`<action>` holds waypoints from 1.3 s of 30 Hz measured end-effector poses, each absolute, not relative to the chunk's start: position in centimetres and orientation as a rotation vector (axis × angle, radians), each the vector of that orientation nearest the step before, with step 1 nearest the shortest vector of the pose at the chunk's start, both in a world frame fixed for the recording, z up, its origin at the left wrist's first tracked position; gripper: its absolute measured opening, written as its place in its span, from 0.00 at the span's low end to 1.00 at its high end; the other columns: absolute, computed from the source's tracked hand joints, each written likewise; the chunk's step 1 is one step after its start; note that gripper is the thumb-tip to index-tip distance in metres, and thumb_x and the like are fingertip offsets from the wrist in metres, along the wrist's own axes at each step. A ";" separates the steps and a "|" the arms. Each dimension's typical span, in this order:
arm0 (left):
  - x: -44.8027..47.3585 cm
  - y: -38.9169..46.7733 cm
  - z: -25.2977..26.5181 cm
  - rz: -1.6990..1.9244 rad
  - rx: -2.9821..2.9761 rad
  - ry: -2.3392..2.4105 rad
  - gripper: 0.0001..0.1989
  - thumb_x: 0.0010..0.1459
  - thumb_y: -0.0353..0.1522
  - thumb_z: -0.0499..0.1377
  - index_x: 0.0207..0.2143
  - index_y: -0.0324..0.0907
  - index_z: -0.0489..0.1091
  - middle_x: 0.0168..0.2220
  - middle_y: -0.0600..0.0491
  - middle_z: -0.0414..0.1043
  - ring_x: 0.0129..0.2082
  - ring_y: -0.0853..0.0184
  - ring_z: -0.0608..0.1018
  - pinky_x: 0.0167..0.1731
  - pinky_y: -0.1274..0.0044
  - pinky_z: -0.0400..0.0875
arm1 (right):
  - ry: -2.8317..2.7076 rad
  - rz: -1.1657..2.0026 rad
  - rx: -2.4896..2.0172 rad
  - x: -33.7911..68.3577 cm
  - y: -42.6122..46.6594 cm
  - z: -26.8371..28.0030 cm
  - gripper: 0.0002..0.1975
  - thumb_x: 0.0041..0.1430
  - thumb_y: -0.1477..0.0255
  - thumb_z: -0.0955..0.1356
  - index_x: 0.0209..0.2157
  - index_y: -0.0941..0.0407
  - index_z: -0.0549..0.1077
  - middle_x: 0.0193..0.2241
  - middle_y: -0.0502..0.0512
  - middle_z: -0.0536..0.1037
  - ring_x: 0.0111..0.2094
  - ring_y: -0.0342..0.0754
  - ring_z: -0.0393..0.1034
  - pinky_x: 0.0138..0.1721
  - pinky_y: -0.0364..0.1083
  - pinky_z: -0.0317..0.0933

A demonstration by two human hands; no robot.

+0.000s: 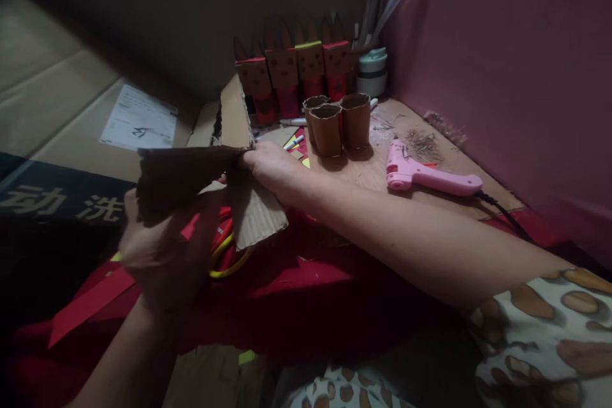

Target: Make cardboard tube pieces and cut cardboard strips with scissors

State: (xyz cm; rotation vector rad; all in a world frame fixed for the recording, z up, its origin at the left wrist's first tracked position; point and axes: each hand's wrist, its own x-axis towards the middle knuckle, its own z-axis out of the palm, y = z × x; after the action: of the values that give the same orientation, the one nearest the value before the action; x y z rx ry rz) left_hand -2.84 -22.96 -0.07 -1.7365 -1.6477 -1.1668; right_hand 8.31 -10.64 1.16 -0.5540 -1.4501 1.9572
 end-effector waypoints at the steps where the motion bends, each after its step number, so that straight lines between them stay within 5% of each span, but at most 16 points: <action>1: -2.9 -22.9 -0.2 -1.071 -1.766 -1.625 0.09 0.53 0.31 0.62 0.38 0.50 0.75 0.46 0.51 0.74 0.50 0.56 0.72 0.52 0.61 0.62 | -1.465 1.922 -0.559 8.3 -10.7 1.2 0.04 0.44 0.79 0.63 0.25 0.57 0.66 0.19 0.51 0.67 0.23 0.45 0.64 0.26 0.43 0.60; 9: -3.3 -21.4 -0.1 -0.699 -1.774 -1.719 0.08 0.58 0.32 0.55 0.31 0.45 0.74 0.29 0.51 0.76 0.34 0.59 0.76 0.46 0.63 0.66 | -1.608 1.823 -0.808 8.1 -11.6 0.9 0.04 0.45 0.77 0.64 0.21 0.56 0.63 0.16 0.51 0.64 0.19 0.45 0.60 0.20 0.44 0.56; 17: -3.1 -20.1 0.0 -0.701 -1.731 -1.721 0.05 0.53 0.32 0.55 0.27 0.43 0.69 0.29 0.48 0.73 0.36 0.56 0.75 0.40 0.65 0.66 | -1.670 1.754 -0.758 8.1 -11.3 0.7 0.05 0.46 0.76 0.63 0.20 0.56 0.61 0.16 0.50 0.62 0.17 0.42 0.57 0.18 0.43 0.50; 23: -3.3 -20.5 -0.4 -0.741 -1.576 -1.707 0.04 0.52 0.32 0.56 0.28 0.44 0.70 0.26 0.51 0.72 0.30 0.60 0.74 0.34 0.69 0.66 | -1.625 1.867 -0.561 8.2 -11.3 0.9 0.04 0.44 0.79 0.62 0.22 0.56 0.63 0.17 0.49 0.63 0.21 0.44 0.59 0.24 0.44 0.58; 34: -3.9 -20.7 -0.6 -0.583 -1.544 -1.727 0.09 0.56 0.32 0.53 0.32 0.42 0.74 0.25 0.49 0.71 0.27 0.61 0.72 0.28 0.72 0.61 | -1.744 1.721 -0.680 8.5 -11.2 1.2 0.04 0.44 0.79 0.62 0.22 0.56 0.63 0.18 0.52 0.64 0.21 0.45 0.59 0.21 0.44 0.55; 39: -4.1 -20.5 -0.2 -0.609 -1.583 -1.750 0.06 0.53 0.31 0.55 0.26 0.44 0.71 0.25 0.50 0.71 0.28 0.61 0.72 0.28 0.72 0.61 | -1.721 1.789 -0.612 8.5 -10.8 1.3 0.04 0.42 0.79 0.63 0.24 0.56 0.65 0.18 0.53 0.66 0.21 0.46 0.61 0.21 0.45 0.58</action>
State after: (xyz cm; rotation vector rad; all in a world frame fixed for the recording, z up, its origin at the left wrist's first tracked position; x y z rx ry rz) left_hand -4.05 -20.49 -0.24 -1.5827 -1.7501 -0.6094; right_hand 8.55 -10.78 1.27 -0.6116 -1.7208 1.7894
